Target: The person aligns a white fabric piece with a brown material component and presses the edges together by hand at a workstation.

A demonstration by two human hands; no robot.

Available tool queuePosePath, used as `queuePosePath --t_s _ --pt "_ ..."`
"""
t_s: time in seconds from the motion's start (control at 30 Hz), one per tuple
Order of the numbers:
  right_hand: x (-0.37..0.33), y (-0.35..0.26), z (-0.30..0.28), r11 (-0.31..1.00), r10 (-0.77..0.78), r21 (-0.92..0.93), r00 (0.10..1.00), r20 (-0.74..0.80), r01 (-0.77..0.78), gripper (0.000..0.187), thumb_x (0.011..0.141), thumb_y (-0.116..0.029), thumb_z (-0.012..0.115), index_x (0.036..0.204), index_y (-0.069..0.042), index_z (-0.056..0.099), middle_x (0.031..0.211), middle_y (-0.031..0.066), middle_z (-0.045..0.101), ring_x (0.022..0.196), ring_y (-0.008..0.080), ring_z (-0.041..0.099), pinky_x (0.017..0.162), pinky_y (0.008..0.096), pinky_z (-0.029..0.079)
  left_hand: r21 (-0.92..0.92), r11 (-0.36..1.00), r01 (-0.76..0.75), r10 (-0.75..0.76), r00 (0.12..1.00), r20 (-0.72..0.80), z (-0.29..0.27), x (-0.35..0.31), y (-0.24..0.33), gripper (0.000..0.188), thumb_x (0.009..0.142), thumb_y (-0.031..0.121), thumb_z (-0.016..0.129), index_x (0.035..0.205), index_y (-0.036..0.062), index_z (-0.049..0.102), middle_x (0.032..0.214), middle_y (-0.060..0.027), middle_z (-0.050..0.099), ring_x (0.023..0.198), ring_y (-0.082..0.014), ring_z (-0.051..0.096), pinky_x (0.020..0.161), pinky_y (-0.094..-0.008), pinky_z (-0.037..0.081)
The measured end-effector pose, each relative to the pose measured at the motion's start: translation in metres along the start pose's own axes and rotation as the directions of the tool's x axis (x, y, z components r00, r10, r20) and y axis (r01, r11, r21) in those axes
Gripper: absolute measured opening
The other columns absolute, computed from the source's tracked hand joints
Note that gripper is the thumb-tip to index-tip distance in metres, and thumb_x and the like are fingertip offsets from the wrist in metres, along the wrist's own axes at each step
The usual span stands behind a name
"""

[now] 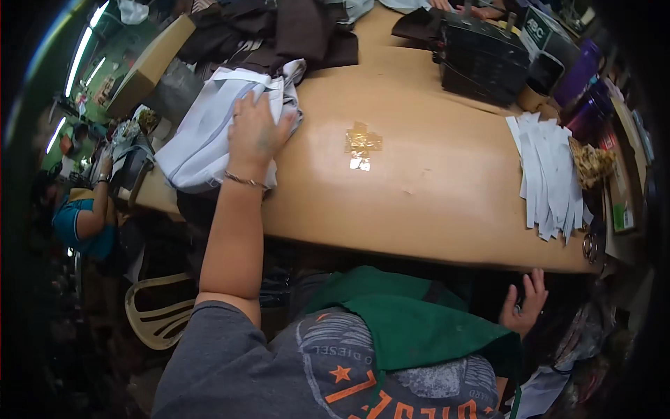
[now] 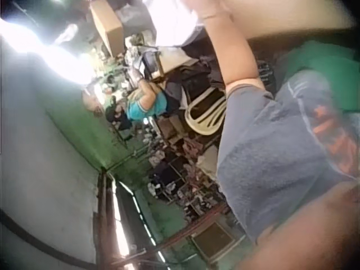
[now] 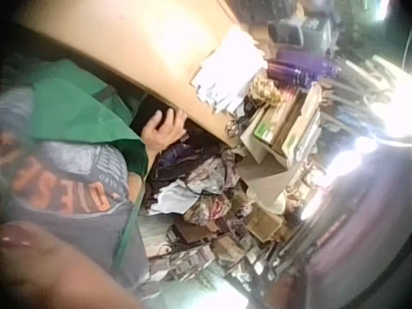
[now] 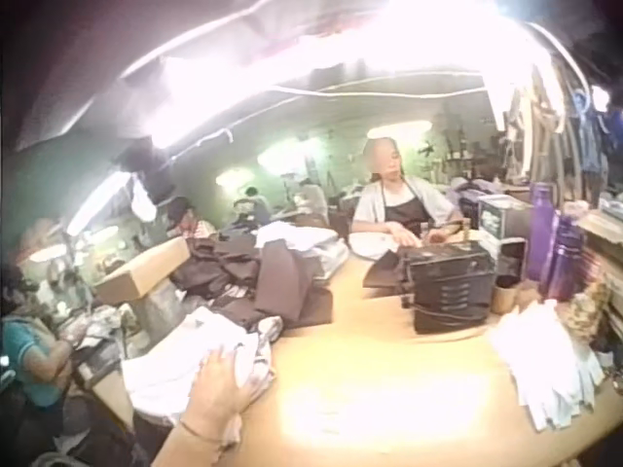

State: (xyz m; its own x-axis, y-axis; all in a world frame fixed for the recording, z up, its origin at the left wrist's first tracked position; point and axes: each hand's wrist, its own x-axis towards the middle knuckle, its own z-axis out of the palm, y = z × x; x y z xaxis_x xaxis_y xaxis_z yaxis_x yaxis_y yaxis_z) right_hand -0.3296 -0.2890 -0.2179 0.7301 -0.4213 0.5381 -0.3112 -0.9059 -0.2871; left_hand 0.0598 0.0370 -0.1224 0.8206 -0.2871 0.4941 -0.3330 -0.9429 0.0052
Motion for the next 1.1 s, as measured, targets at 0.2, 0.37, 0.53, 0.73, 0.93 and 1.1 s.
queuePosePath --t_s 0.2,0.37,0.53,0.73,0.93,1.1 --pt "0.009 -0.039 0.026 0.976 -0.112 0.198 0.986 0.126 0.085 0.031 0.077 -0.009 0.063 0.107 -0.005 0.056 0.118 0.0149 0.053 0.114 0.0315 0.049 0.101 0.0504 0.026 0.251 0.833 0.492 -0.544 0.81 0.217 0.003 0.027 -0.045 0.043 0.08 0.037 0.057 0.111 0.007 0.056 0.124 -0.0152 0.049 0.118 -0.0365 0.043 0.09 -0.0545 0.038" --pt "-0.003 -0.048 0.027 0.972 -0.11 0.227 0.969 0.221 0.059 0.03 0.075 -0.009 0.065 0.103 -0.006 0.058 0.113 0.0105 0.055 0.112 0.0293 0.051 0.1 0.0512 0.027 0.096 0.797 0.597 -0.603 0.796 0.05 0.003 0.04 -0.093 0.029 0.077 0.028 0.056 0.102 0.0131 0.062 0.105 -0.0136 0.06 0.103 -0.033 0.055 0.085 -0.0561 0.039" --pt "-0.007 -0.034 0.017 0.991 -0.039 0.136 0.971 0.236 0.007 0.027 0.074 -0.01 0.065 0.101 -0.007 0.058 0.112 0.0089 0.055 0.111 0.028 0.051 0.099 0.0525 0.028 0.027 0.999 -0.038 0.047 0.857 -0.514 -0.077 0.02 -0.125 0.032 0.074 0.005 0.048 0.104 0.008 0.06 0.097 -0.0173 0.06 0.091 -0.0346 0.057 0.08 -0.0343 0.046" --pt "0.036 0.014 -0.025 0.994 0.08 -0.072 0.997 0.013 -0.079 0.024 0.08 -0.014 0.061 0.101 -0.005 0.058 0.111 0.0127 0.057 0.108 0.0306 0.051 0.098 0.0497 0.031 0.143 0.744 -0.652 0.586 0.534 -0.61 -0.174 -0.02 -0.053 0.027 0.086 0.017 0.054 0.106 -0.0003 0.06 0.103 -0.0123 0.061 0.101 -0.0287 0.057 0.088 -0.038 0.045" --pt "0.071 0.026 -0.069 0.974 0.226 0.07 0.918 -0.326 -0.215 0.022 0.077 -0.012 0.063 0.096 -0.001 0.062 0.1 0.0142 0.062 0.093 0.0268 0.059 0.082 0.0314 0.046 0.011 0.541 -0.841 0.841 0.541 -0.034 -0.071 0.005 0.041 0.029 0.076 0.001 0.051 0.098 0.0119 0.066 0.116 -0.0066 0.056 0.117 -0.0278 0.047 0.098 -0.0441 0.034" --pt "0.086 -0.027 -0.001 0.964 -0.033 0.265 0.998 0.052 0.018 0.019 0.075 -0.022 0.06 0.081 -0.005 0.064 0.086 0.0136 0.061 0.085 0.0299 0.058 0.077 0.0376 0.046 -0.369 0.538 -0.758 0.843 0.485 0.233 0.013 0.017 0.042 0.041 0.072 -0.006 0.047 0.108 0.0073 0.06 0.124 -0.0147 0.05 0.121 -0.0325 0.042 0.1 -0.0424 0.032"
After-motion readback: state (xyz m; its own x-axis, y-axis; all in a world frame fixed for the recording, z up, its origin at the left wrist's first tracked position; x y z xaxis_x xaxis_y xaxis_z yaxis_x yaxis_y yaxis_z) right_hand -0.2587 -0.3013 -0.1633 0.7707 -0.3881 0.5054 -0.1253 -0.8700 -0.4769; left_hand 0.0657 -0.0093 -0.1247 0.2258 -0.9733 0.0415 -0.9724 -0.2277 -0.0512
